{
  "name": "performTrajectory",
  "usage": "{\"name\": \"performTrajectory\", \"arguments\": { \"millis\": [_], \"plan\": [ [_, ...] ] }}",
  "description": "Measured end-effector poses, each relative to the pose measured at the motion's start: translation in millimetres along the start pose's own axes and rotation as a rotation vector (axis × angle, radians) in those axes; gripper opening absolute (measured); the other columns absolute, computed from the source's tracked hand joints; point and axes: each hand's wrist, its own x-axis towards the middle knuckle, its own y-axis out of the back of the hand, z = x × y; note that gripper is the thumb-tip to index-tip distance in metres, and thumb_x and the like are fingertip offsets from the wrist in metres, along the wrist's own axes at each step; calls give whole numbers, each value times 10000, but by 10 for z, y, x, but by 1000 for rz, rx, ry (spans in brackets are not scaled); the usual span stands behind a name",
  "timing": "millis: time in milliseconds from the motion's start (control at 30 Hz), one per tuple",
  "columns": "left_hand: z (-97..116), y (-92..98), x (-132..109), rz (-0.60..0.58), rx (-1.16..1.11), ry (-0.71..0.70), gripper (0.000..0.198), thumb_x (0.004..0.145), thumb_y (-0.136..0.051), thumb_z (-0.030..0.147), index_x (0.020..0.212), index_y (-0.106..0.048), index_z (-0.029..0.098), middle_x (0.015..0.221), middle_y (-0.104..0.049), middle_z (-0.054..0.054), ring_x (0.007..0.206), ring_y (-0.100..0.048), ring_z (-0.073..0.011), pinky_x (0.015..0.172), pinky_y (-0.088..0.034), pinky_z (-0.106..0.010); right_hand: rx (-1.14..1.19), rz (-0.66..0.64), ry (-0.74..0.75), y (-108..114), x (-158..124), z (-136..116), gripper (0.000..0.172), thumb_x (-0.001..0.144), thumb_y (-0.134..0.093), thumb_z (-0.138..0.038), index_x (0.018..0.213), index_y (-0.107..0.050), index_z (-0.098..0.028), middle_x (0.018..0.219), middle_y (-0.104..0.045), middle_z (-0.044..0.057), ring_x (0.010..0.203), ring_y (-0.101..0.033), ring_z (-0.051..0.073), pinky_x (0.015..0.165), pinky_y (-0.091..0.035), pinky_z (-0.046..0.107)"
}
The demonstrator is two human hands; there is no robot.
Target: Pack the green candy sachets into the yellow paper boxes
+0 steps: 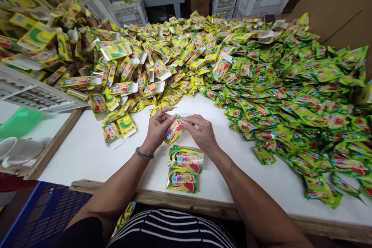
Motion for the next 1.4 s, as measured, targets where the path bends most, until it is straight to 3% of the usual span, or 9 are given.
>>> {"name": "performTrajectory", "arguments": {
  "millis": [100, 300, 433, 533, 600, 767, 1000, 1233, 1400],
  "plan": [
    [109, -60, -46, -150, 30, 67, 399, 653, -798, 426, 892, -630, 154, 616, -618, 25, 520, -525, -68, 510, -385, -185, -36, 136, -62, 159, 87, 137, 277, 866, -562, -417, 839, -738, -206, 914, -743, 61, 898, -669, 205, 851, -516, 381],
    [234, -100, -252, -812, 446, -7, 223, 757, -716, 371, 875, -708, 182, 779, -720, -49, 691, -637, -152, 636, -462, -248, -435, 413, -122, 476, 420, 438, 364, 845, -529, -454, 925, -724, -157, 855, -740, 103, 747, -656, 237, 733, -505, 377],
    [144, 93, -70, -423, 673, -203, 165, 808, -659, 327, 907, -718, 209, 925, -733, -71, 820, -649, -210, 774, -483, -319, -770, 120, -88, 430, 858, 484, 342, 882, -446, -362, 976, -721, -181, 899, -734, 104, 835, -654, 252, 772, -473, 355],
    [68, 347, 212, 73, 964, -298, 271, 805, -662, 297, 1053, -685, 190, 1120, -686, -127, 1076, -586, -295, 970, -415, -407, -922, -128, -1, 277, 1183, 549, 432, 880, -483, -322, 1262, -603, -158, 1232, -652, 149, 1120, -579, 302, 915, -430, 399],
    [5, 499, 370, 195, 1197, -223, 412, 800, -666, 288, 1181, -621, 138, 1257, -610, -188, 1226, -494, -340, 1049, -346, -446, -991, -268, 13, 183, 1296, 626, 511, 885, -510, -319, 1367, -507, -152, 1421, -509, 163, 1282, -460, 331, 1010, -361, 456],
    [-155, 631, 478, 102, 1388, -55, 391, 804, -663, 285, 1160, -606, 134, 1170, -630, -205, 1163, -529, -340, 941, -408, -413, -1125, -366, 93, 112, 1137, 733, 397, 933, -449, -289, 1266, -569, -109, 1313, -581, 193, 1199, -510, 329, 994, -321, 472],
    [-198, 564, 443, 189, 964, -13, 271, 639, -796, 372, 797, -635, 221, 665, -610, -11, 664, -549, -192, 626, -349, -278, -1058, -433, 75, 156, 911, 566, 278, 851, -536, -304, 1020, -698, -154, 1094, -686, 126, 1052, -576, 271, 925, -393, 360],
    [-251, 522, 428, 92, 765, -2, 190, 628, -745, 327, 665, -596, 215, 544, -558, 23, 543, -471, -140, 540, -286, -247, -1186, -141, -36, 513, 1058, 423, 338, 915, -405, -307, 1012, -694, -160, 1047, -689, 141, 1001, -600, 279, 811, -420, 349],
    [-301, 436, 474, 61, 775, 10, 110, 691, -660, 225, 645, -562, 205, 590, -584, 12, 564, -503, -138, 538, -313, -243, -1413, -397, -11, 702, 933, 488, 366, 868, -479, -242, 1186, -638, -154, 1100, -671, 167, 1049, -558, 316, 850, -387, 406]
  ]
}}
